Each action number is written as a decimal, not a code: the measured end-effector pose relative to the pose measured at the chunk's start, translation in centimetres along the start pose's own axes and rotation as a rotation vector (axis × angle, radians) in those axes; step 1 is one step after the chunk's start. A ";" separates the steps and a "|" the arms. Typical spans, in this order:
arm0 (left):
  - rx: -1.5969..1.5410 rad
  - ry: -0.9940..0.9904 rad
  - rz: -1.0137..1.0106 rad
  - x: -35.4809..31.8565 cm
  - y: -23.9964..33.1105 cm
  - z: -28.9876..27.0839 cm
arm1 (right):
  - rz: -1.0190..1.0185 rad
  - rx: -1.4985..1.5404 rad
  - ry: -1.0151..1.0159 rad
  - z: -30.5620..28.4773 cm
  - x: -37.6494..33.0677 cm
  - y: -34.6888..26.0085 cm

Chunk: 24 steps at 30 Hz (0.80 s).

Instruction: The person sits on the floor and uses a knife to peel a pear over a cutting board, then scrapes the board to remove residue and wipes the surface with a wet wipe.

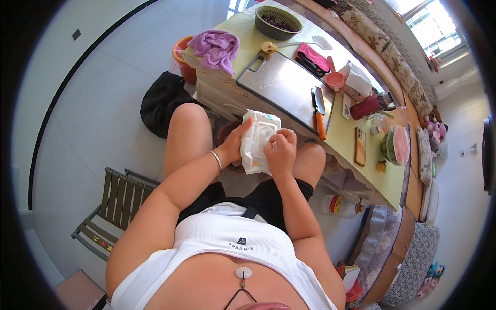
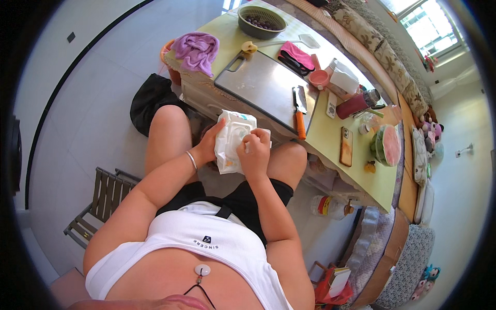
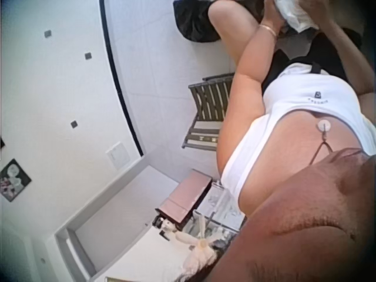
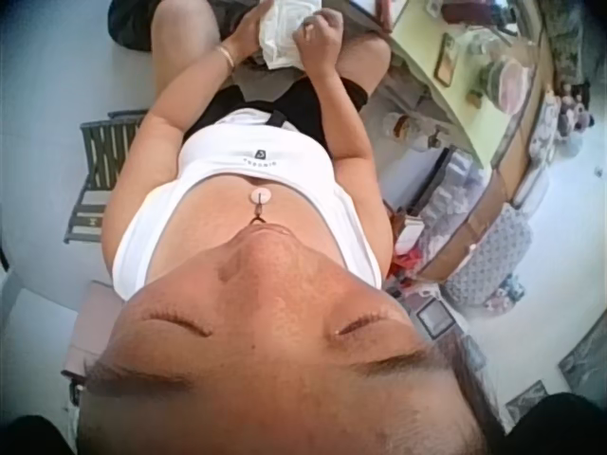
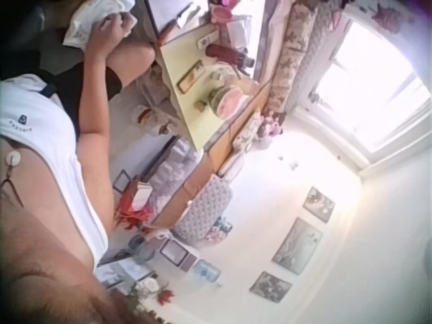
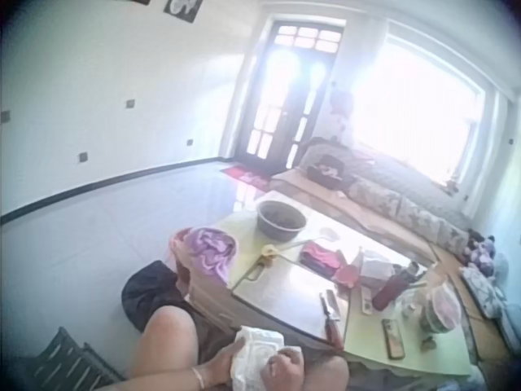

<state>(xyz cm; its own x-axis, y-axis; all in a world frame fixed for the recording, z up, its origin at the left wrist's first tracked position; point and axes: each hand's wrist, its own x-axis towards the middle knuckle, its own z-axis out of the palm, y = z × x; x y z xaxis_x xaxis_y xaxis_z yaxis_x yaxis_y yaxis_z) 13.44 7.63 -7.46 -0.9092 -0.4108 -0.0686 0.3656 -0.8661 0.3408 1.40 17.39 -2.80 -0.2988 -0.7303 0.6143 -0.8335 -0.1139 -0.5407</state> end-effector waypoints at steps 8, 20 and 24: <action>-0.039 -0.006 0.009 0.4 0.0 -0.1 | 0.791 1.064 0.092 -3.0 1.6 -1.2; -0.059 0.018 0.076 -0.5 0.9 0.4 | 0.547 0.035 -0.268 -6.2 3.6 -5.3; -0.049 -0.002 0.060 0.0 0.6 0.4 | 0.239 -0.093 -0.539 -3.3 -0.6 -1.4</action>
<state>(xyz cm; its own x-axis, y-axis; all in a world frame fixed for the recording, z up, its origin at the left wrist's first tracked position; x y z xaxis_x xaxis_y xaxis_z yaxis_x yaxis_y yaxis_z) 13.57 7.27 -6.87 -0.8859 -0.4615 -0.0473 0.4285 -0.8530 0.2979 1.22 20.20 -0.47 -0.2249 -0.9702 0.0907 -0.8168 0.1370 -0.5604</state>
